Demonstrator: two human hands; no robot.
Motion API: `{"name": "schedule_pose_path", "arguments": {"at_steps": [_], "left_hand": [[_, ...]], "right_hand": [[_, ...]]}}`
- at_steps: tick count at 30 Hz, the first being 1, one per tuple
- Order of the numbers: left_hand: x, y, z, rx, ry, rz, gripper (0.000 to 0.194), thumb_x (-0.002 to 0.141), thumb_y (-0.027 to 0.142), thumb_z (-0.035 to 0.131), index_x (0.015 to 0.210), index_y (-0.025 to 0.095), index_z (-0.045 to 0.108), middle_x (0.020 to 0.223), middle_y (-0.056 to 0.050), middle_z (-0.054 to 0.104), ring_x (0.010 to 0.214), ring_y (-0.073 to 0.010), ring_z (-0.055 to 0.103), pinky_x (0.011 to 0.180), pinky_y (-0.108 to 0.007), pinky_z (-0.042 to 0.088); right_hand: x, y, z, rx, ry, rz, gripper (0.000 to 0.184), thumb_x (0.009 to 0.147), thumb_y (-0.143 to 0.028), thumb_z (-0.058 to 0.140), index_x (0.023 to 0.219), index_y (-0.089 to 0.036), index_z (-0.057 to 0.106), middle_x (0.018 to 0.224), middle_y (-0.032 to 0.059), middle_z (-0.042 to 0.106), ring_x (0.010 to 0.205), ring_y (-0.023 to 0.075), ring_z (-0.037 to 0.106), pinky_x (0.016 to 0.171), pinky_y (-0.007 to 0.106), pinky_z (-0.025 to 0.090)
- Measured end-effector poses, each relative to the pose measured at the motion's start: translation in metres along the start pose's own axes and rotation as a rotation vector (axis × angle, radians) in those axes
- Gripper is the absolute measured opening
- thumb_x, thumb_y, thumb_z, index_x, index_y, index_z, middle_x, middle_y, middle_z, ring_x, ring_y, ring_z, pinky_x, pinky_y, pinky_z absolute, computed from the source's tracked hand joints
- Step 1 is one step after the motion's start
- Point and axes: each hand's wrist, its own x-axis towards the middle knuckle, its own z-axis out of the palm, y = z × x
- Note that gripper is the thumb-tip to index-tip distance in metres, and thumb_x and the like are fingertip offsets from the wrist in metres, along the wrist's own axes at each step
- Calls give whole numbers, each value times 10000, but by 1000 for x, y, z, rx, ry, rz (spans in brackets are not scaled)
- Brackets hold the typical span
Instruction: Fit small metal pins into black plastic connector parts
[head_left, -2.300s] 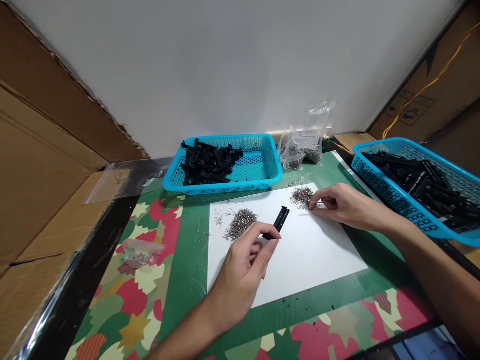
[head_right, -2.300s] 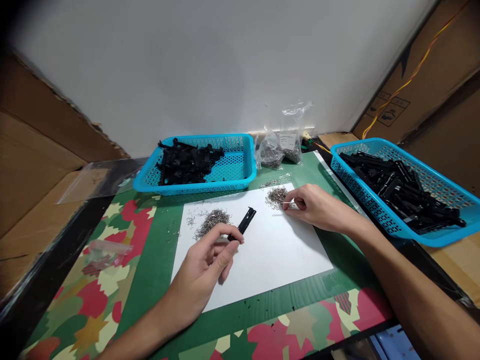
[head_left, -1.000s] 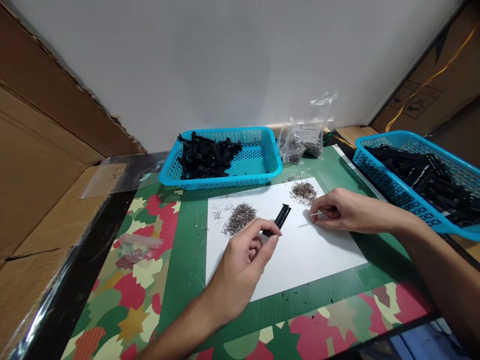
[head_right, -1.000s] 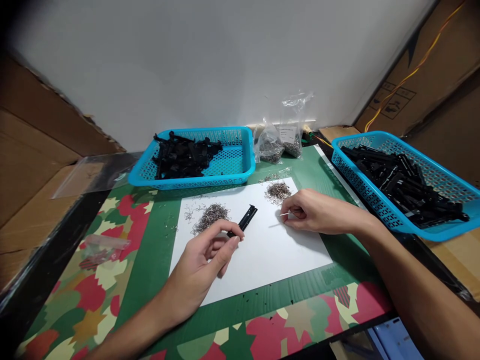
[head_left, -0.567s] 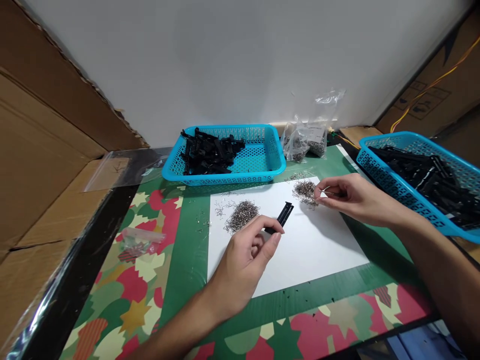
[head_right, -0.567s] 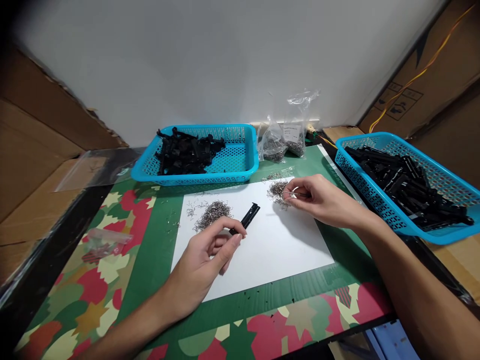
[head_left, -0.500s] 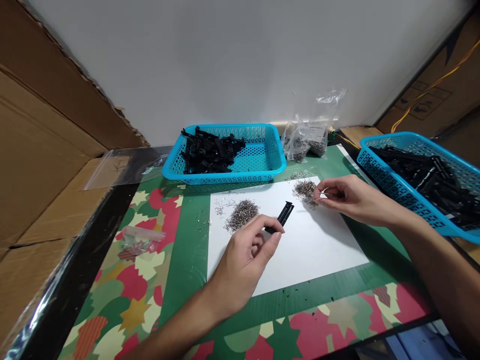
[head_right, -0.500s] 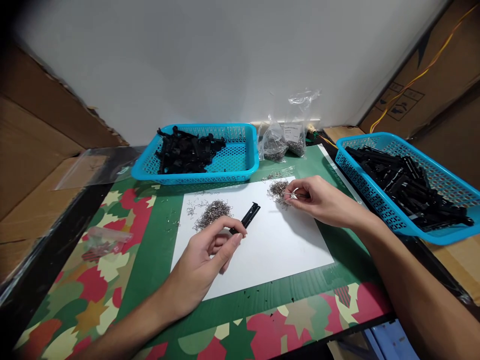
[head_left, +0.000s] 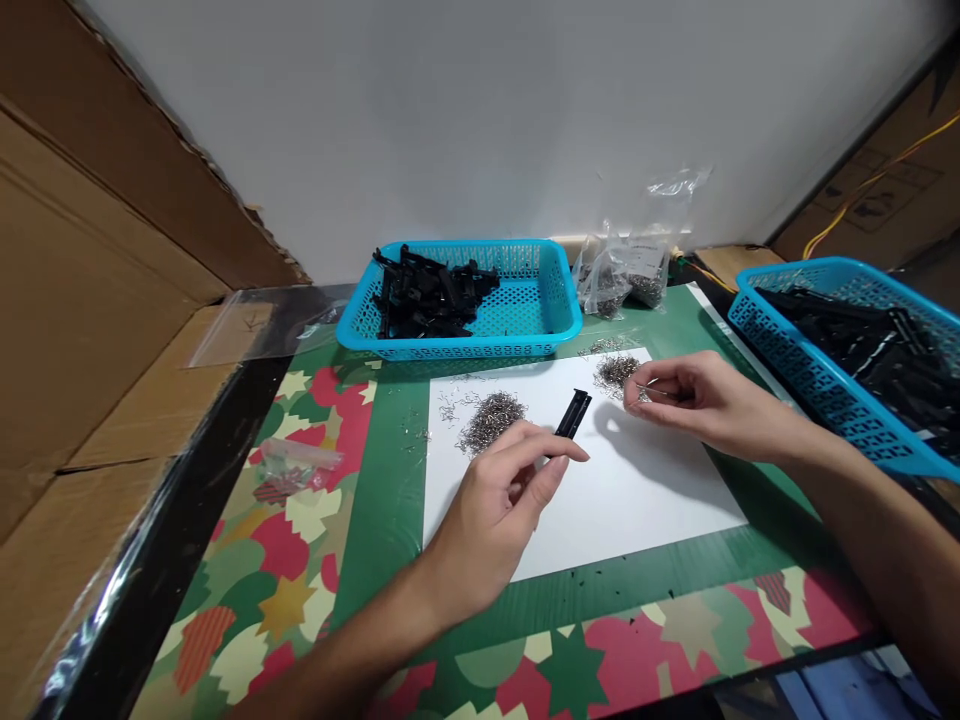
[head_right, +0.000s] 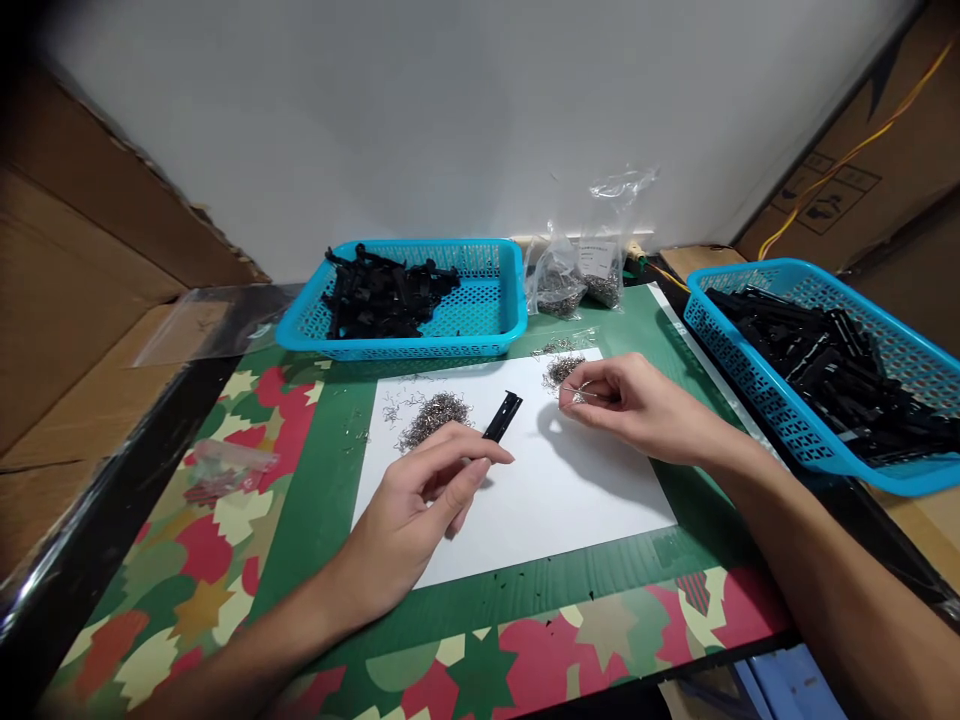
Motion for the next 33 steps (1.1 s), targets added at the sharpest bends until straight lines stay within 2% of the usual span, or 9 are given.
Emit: {"name": "schedule_pose_path", "arguments": {"at_steps": [4,7,12,18,22,26,29,31,33], "left_hand": [[1,1,1,-43,10,-16,224,1097,405,609,1165,284,784,1070,0,562,625,-49,490,562,-231,417],[1,5,2,-144,10,-45,207,1059,414,674,1120,247,779,1041,0,579,600,-39,502,522,-211,407],[0,8,5,-345,-46,-123,272,1014,446,735,1101,190,700,647,74,515,468,-47,414,451,-187,329],[-2,4,6,-344,-37,-129,259,1048,454,684,1013,199,650,556,94,477,440,-53,371,447,-187,293],[-2,4,5,-209,30,-87,237,1052,430,672,1000,200,668,767,47,553,538,-61,444,494,-204,341],[-1,4,5,27,111,12,184,1065,360,646,1005,205,725,988,-1,583,735,-92,543,616,-219,413],[-1,4,4,-1,87,0,188,1066,377,650,1034,215,740,1033,-5,593,728,-84,545,617,-215,422],[-1,4,4,-107,37,-46,233,1077,430,632,1061,222,736,954,9,598,634,-64,511,558,-205,402],[-1,3,3,-212,-21,-99,277,1093,477,597,1073,225,713,750,43,571,533,-60,452,498,-193,355]], "right_hand": [[2,-5,20,331,-59,-55,242,946,-396,798,906,-176,706,650,-62,376,583,96,276,529,278,185],[3,-9,43,558,-103,-98,212,953,-370,796,908,-182,710,629,-80,340,559,87,251,519,271,176],[4,-12,70,686,-138,-97,142,973,-317,780,944,-189,725,614,-93,332,549,79,241,517,258,167],[3,-14,72,528,-58,-120,135,955,-315,793,938,-196,733,644,-82,332,591,95,274,539,256,204],[-4,-21,73,327,34,-151,100,975,-299,752,994,-204,726,627,-76,370,571,104,298,508,256,210],[-9,-23,76,100,164,-272,55,975,-216,688,970,-191,737,627,-77,324,552,103,287,484,255,203],[-10,-21,75,-3,204,-329,85,939,-130,662,953,-189,721,598,-92,317,509,92,251,454,254,194],[-11,-20,72,-77,225,-394,132,928,-94,655,973,-197,724,586,-88,430,481,83,272,443,249,229],[-12,-20,68,-159,239,-483,165,941,-81,645,1003,-206,732,678,-47,635,477,75,365,457,235,305]]}}
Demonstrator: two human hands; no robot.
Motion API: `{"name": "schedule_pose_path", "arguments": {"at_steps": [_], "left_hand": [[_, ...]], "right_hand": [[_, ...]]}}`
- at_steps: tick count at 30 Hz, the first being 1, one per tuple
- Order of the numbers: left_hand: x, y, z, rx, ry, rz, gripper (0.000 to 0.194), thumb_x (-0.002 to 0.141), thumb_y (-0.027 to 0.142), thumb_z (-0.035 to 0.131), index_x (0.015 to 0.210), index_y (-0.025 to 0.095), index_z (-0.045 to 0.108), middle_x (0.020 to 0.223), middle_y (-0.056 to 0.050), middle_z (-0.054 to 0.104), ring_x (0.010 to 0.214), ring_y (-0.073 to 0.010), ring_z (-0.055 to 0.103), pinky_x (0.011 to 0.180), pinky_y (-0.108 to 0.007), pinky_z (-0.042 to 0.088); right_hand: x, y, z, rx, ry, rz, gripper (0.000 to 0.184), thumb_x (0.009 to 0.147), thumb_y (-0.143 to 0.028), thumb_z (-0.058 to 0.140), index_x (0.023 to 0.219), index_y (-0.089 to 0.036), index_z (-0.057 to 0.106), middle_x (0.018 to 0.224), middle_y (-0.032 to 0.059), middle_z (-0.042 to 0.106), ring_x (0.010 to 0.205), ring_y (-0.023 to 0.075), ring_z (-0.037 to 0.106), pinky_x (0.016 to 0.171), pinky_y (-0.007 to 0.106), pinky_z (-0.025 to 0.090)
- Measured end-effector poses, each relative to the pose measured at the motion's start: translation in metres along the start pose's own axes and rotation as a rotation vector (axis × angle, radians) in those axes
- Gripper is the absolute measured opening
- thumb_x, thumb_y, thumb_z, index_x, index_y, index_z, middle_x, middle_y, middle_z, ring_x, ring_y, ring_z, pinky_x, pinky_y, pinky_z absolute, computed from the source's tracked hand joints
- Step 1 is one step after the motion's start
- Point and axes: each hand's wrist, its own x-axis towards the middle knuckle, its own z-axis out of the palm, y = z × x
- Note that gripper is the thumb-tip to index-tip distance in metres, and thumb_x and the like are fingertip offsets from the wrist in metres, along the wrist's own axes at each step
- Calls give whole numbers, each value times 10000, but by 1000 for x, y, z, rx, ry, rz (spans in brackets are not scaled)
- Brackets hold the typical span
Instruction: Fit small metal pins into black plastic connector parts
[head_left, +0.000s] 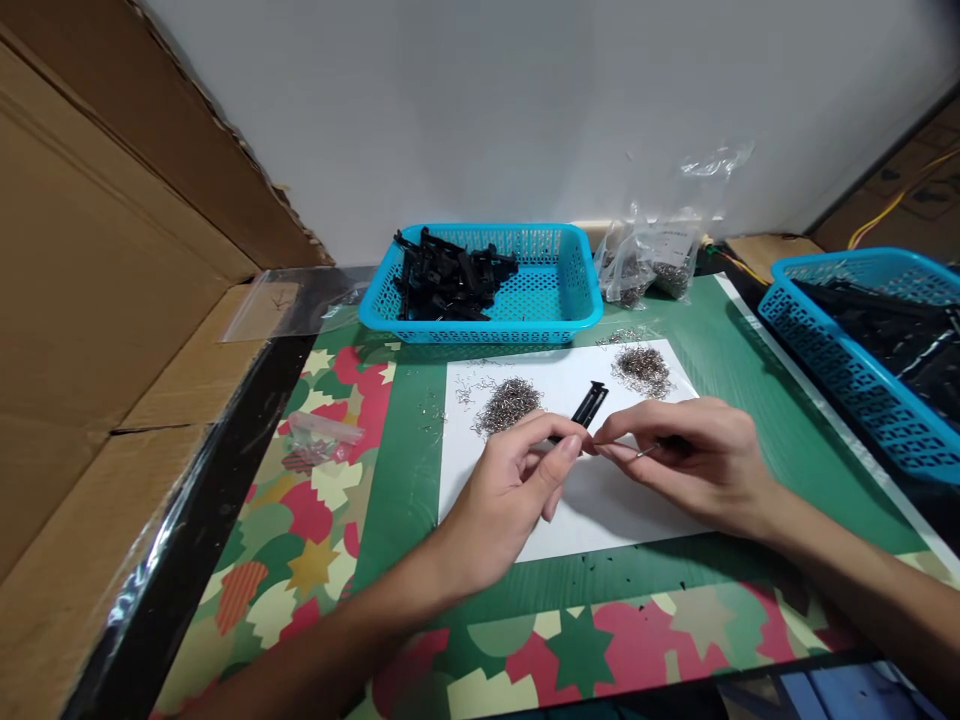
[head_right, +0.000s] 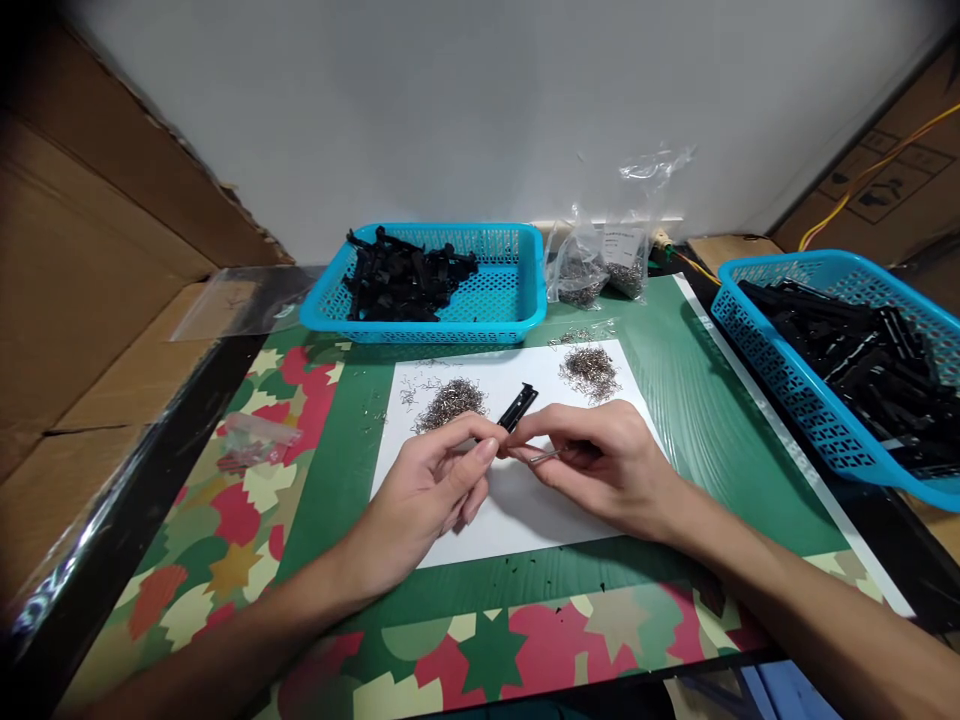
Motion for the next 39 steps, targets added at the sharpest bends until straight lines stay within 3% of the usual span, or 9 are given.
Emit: {"name": "schedule_pose_path", "arguments": {"at_steps": [3,10,12,16,23,29,32,35,39], "left_hand": [[1,0,-2,-86,-40,-65,284,1081,503,615,1043,227,670,545,83,504,449,-65,378,443,-179,289],[2,0,-3,-131,-70,-85,261,1059,482,661,1016,227,626,544,89,532,423,-56,348,410,-173,242],[1,1,-2,-121,-59,-66,247,1065,467,657,1024,225,624,547,93,515,429,-56,350,423,-178,252],[0,2,0,-22,13,-6,237,1062,445,668,1023,213,644,623,81,492,495,-66,405,477,-195,321],[-1,1,1,136,82,67,249,1084,445,627,1019,212,686,901,31,534,605,-59,480,556,-227,378],[-4,2,1,195,64,65,269,1131,430,523,1096,235,705,1021,15,556,629,-60,474,592,-247,381],[-5,2,2,235,64,23,249,1113,427,558,1256,260,673,881,23,576,654,-103,489,582,-255,351],[-5,-1,3,245,90,-19,442,1081,456,614,1476,258,616,719,20,595,807,-189,609,668,-276,421],[-3,-3,4,260,104,-33,419,1043,485,670,1372,238,753,1072,-77,772,914,-213,670,757,-325,485]], "right_hand": [[0,2,-3,-87,10,-113,158,966,-96,635,1013,-213,731,783,-8,754,494,79,473,489,229,384],[0,6,0,-90,32,-281,243,974,-44,606,1106,-210,726,778,17,772,563,111,617,561,238,470],[0,4,-1,-118,12,-196,171,1001,-128,631,1081,-216,753,688,-3,707,494,105,517,513,251,416],[-1,-1,-1,-63,-36,101,155,1011,-319,687,1012,-221,806,543,-61,417,460,97,289,451,273,255],[1,-5,7,159,-11,289,147,985,-287,683,946,-184,779,607,-67,303,523,98,253,466,270,188],[6,-2,-2,210,63,381,195,982,-360,698,911,-182,736,617,-54,358,553,108,309,486,272,211],[9,2,-12,61,115,384,173,964,-334,709,909,-172,726,612,-54,364,567,110,302,500,274,219],[12,8,-23,14,39,434,207,960,-369,720,909,-168,718,601,-49,404,566,110,308,500,275,218],[12,16,-31,95,-106,565,304,926,-480,764,906,-182,705,586,-53,430,553,111,303,481,266,205]]}}
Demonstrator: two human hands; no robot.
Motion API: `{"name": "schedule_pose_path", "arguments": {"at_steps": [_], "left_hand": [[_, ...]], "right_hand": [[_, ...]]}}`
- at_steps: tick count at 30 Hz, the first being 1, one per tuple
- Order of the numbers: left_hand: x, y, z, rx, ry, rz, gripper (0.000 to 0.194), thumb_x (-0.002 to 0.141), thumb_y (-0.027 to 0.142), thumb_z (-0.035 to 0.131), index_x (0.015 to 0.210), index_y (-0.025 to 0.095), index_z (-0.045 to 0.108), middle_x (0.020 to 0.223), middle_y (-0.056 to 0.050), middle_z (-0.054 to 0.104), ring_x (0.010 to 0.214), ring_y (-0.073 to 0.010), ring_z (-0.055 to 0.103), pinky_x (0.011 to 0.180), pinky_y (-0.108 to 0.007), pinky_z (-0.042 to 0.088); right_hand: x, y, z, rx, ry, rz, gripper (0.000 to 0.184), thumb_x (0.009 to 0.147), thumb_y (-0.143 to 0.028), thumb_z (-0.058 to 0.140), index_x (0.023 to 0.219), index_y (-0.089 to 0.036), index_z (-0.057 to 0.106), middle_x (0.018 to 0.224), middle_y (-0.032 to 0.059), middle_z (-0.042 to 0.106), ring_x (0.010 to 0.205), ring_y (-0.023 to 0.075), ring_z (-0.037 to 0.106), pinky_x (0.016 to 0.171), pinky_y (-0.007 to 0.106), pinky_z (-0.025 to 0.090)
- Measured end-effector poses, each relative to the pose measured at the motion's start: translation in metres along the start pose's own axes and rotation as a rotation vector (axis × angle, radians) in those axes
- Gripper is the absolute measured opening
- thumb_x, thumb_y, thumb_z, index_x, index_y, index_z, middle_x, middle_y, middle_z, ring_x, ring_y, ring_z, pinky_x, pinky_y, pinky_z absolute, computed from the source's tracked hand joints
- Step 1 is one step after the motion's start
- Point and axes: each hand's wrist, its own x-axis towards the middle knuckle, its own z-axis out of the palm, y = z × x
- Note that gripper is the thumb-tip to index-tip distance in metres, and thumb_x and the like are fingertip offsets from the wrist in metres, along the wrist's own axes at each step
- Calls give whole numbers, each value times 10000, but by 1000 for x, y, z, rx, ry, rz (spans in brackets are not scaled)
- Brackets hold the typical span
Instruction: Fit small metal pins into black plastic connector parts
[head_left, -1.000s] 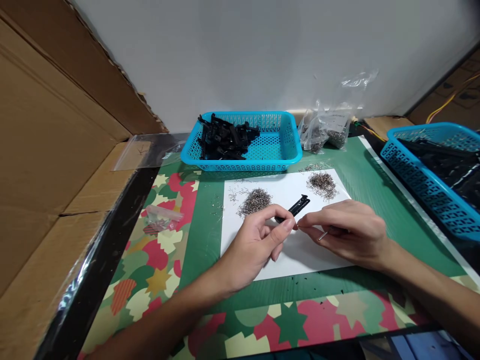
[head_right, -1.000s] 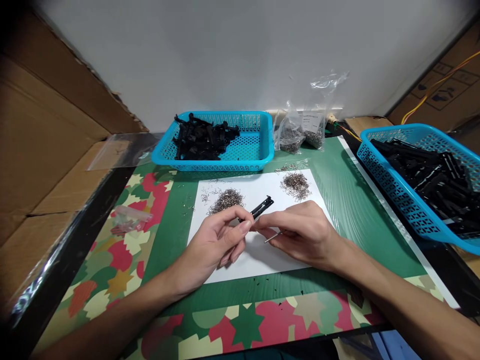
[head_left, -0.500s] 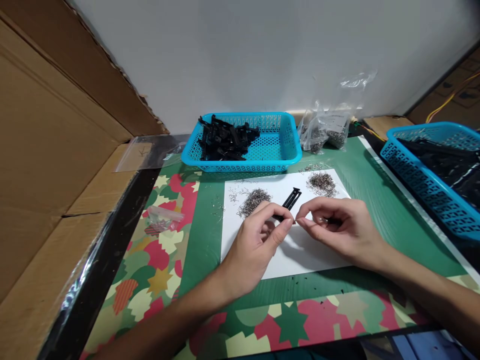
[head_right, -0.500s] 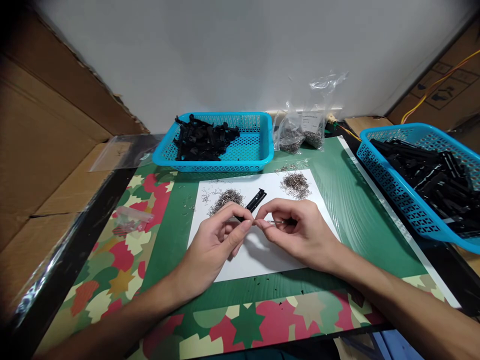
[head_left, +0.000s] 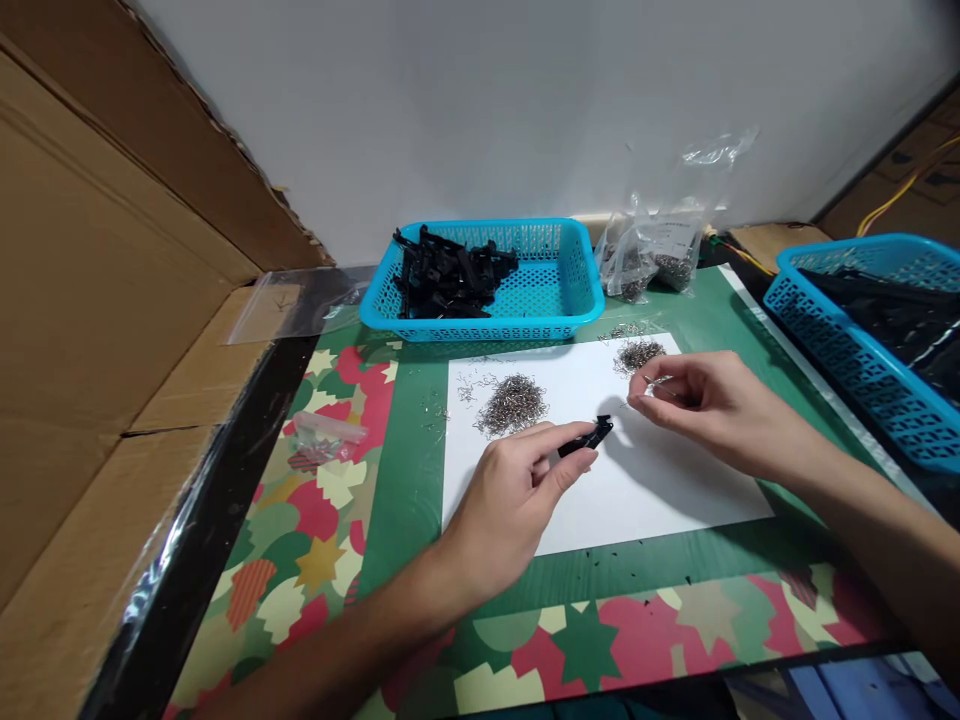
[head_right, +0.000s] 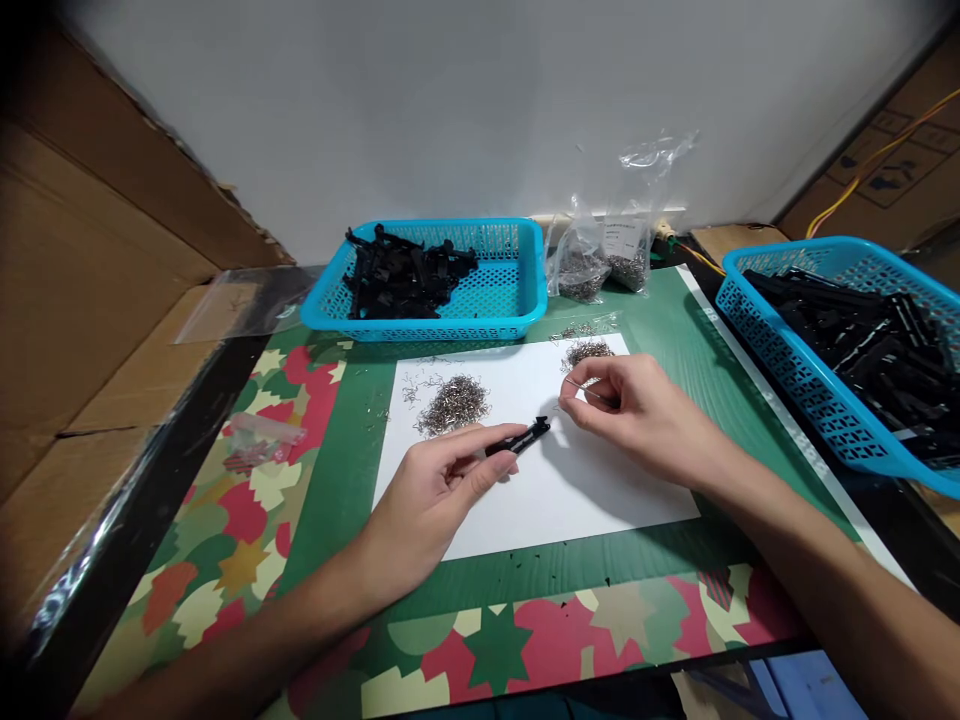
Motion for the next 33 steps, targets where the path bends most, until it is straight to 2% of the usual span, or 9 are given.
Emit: {"name": "schedule_pose_path", "arguments": {"at_steps": [2,6,11,17,24,33], "left_hand": [[1,-1,0,40,-5,18,405,1047,483,667,1355,242,769,1146,-85,777,894,-203,664,754,-328,484],[0,-1,0,126,0,68,401,1042,455,688,1377,248,763,1068,-75,779,805,-179,617,748,-323,470],[0,-1,1,150,-4,96,394,1035,437,702,1365,234,774,952,-63,767,742,-175,584,676,-306,435],[1,1,2,163,-11,95,390,1037,422,699,1369,231,771,937,-56,764,715,-164,569,664,-301,428],[0,-1,1,179,-25,93,401,1042,429,692,1389,238,757,919,-48,758,723,-167,584,666,-304,428],[-1,-2,2,151,-33,77,424,1047,449,684,1406,232,746,1049,-71,813,793,-182,657,714,-315,467]], "right_hand": [[0,1,-1,0,-45,31,310,926,-490,754,900,-186,701,581,-53,432,547,111,307,474,264,203],[0,-2,0,-53,-97,17,260,938,-431,721,872,-180,704,590,-45,452,547,112,331,476,267,222],[0,-4,6,-171,-67,-31,199,936,-360,685,872,-176,726,586,-39,490,547,116,375,493,270,249],[1,-5,14,-239,-75,-42,222,955,-352,635,885,-169,739,590,-25,533,545,125,419,507,272,291],[1,-8,19,-310,0,-45,192,923,-336,641,863,-175,726,537,-35,501,504,127,411,498,274,298],[-2,-7,26,-389,129,-70,155,892,-311,656,816,-190,719,545,-26,525,499,135,431,508,287,328]]}}
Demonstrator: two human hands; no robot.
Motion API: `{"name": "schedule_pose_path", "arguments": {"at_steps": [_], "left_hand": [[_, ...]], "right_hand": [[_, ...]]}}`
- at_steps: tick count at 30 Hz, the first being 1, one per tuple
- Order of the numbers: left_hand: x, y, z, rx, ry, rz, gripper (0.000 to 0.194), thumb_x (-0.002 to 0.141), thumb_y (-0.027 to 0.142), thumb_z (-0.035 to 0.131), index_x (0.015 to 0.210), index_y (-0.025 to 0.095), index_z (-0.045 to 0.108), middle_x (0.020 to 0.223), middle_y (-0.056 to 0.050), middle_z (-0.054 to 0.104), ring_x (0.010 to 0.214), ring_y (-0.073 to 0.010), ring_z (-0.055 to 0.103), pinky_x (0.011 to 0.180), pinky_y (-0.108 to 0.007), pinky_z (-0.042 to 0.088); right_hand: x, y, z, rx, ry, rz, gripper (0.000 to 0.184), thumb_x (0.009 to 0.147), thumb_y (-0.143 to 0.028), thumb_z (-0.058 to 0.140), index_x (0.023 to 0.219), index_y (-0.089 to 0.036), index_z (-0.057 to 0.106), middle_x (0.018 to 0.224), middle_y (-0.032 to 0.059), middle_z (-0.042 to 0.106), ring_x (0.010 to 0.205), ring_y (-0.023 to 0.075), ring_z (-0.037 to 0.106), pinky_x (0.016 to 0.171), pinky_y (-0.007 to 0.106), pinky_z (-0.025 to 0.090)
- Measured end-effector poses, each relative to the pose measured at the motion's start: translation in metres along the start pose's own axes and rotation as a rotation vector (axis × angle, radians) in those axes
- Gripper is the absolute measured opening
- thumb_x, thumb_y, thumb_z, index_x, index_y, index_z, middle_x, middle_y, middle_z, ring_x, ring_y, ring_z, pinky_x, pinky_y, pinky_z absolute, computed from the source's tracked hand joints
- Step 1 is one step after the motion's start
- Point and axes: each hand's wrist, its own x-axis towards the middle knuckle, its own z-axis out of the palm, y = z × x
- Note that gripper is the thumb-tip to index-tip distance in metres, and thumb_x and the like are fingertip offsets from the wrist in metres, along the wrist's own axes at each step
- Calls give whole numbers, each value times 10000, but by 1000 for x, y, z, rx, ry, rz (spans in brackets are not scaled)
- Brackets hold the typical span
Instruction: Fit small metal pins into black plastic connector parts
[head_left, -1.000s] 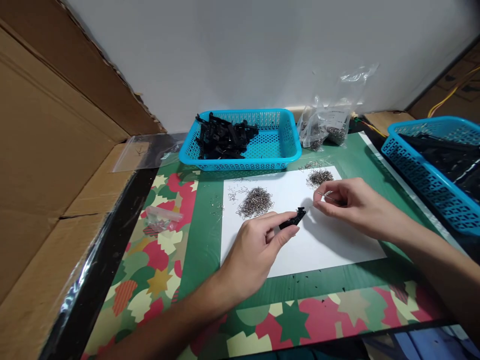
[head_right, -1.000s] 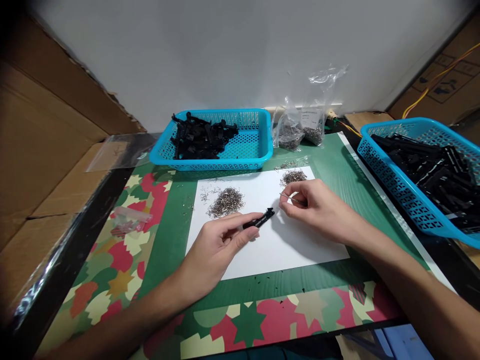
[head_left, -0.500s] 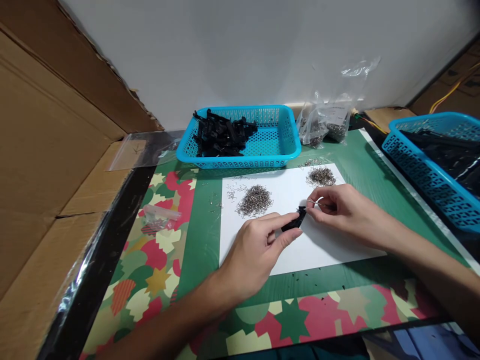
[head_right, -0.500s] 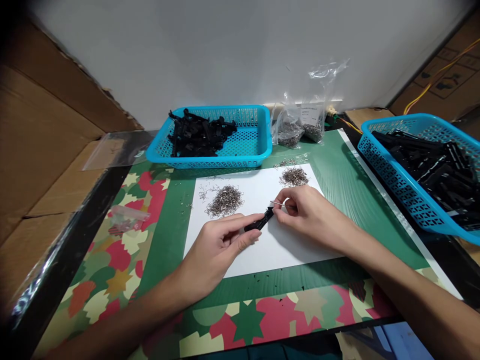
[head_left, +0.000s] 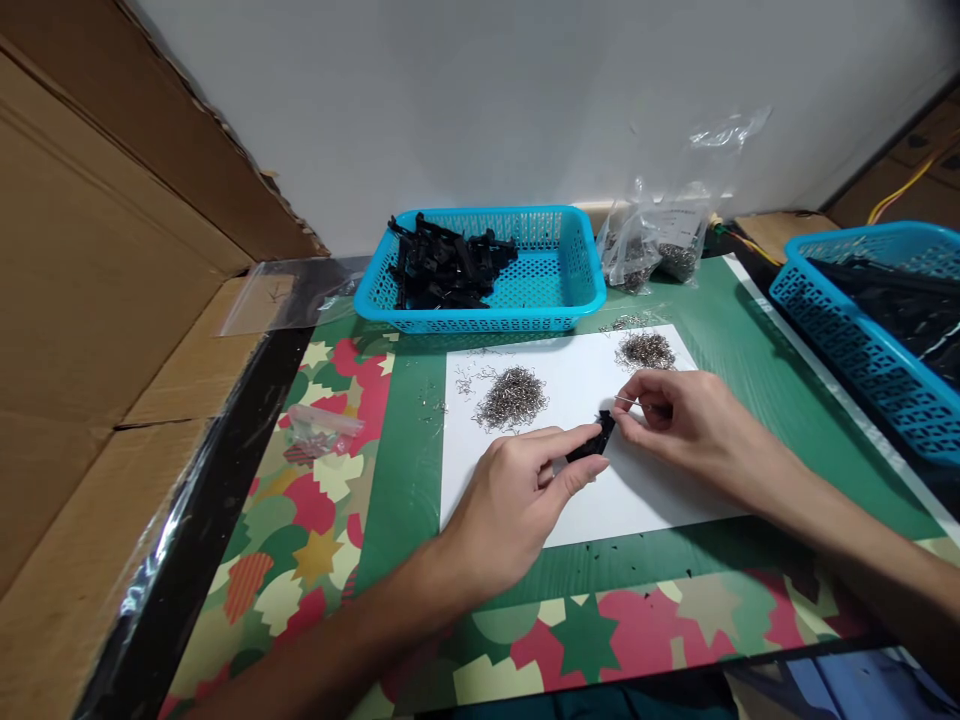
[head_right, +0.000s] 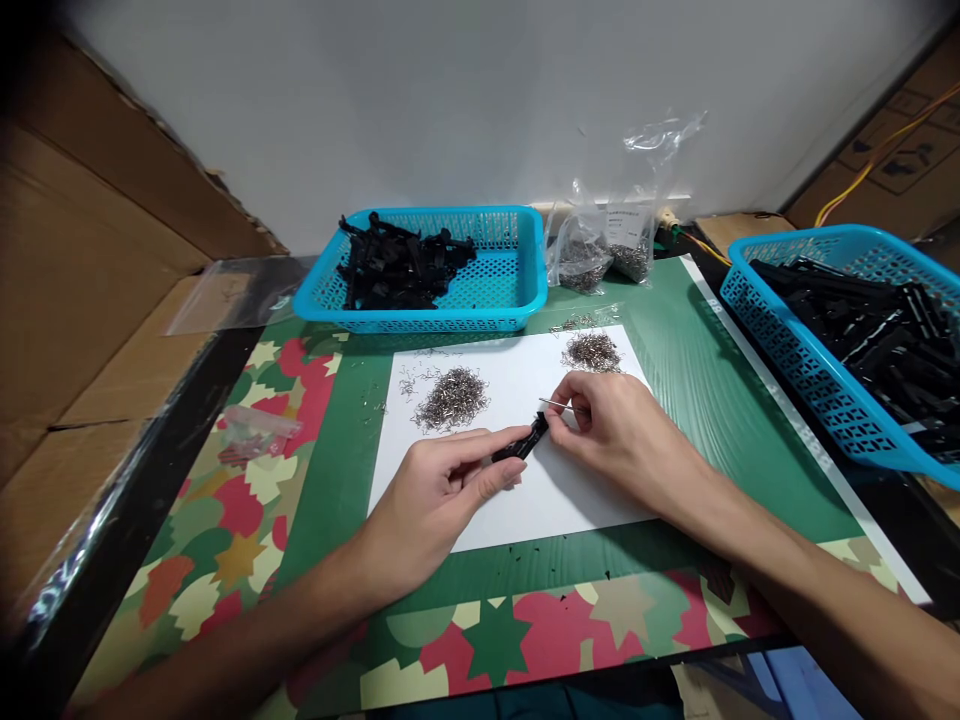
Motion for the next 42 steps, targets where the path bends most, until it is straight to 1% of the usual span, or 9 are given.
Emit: {"name": "schedule_pose_path", "arguments": {"at_steps": [8,16,23,28,31,35,38,40,42], "left_hand": [[0,-1,1,-22,-9,-2,439,1045,459,683,1406,217,747,1080,-84,834,848,-204,716,735,-321,499],[0,-3,1,-33,-26,14,440,1065,447,638,1418,205,737,972,-57,815,800,-190,697,718,-306,505],[-2,1,1,72,-38,35,372,1072,418,621,1366,245,770,900,-15,783,664,-138,538,585,-265,399],[-2,2,1,80,-25,46,364,1069,398,630,1365,240,771,854,-4,744,659,-131,521,585,-259,388],[-1,2,1,56,-14,34,400,1062,410,645,1401,225,749,852,-8,736,660,-130,530,588,-262,393],[-1,2,1,48,-3,33,404,1060,402,644,1397,206,752,830,-2,705,628,-121,511,577,-267,386],[-2,3,2,49,1,47,382,1054,393,652,1367,208,770,897,-20,739,638,-122,528,569,-268,382],[-2,3,2,56,4,53,378,1048,396,663,1356,209,776,969,-37,768,640,-122,535,574,-272,387],[-3,3,3,65,7,56,382,1043,405,671,1352,208,779,1014,-47,782,642,-121,541,583,-278,394]], "right_hand": [[-1,0,-1,45,28,9,191,891,-326,689,751,-196,702,542,-16,529,502,132,431,493,289,317],[-2,0,4,58,55,9,230,889,-355,682,710,-210,668,522,-33,507,489,129,440,477,273,307],[-2,-1,2,123,12,-11,258,860,-344,674,647,-204,637,506,-28,515,480,116,431,469,266,298],[1,7,-7,139,-109,-48,248,900,-338,663,731,-172,738,545,-11,572,509,115,425,487,267,300],[2,14,-14,148,-189,-37,321,957,-420,666,799,-173,797,575,0,601,533,124,445,493,273,300],[0,17,-17,156,-84,-11,453,1049,-512,575,861,-182,822,629,15,633,562,136,472,516,292,315],[-2,18,-15,319,-24,-76,479,1119,-482,459,1002,-208,834,692,15,620,644,157,553,634,304,432],[-2,20,-15,455,-20,-168,452,1132,-460,446,1085,-241,839,934,57,699,890,197,646,829,330,498],[-1,22,-15,521,15,-219,423,1130,-451,464,1110,-268,844,1116,73,706,1042,212,630,927,333,488]]}}
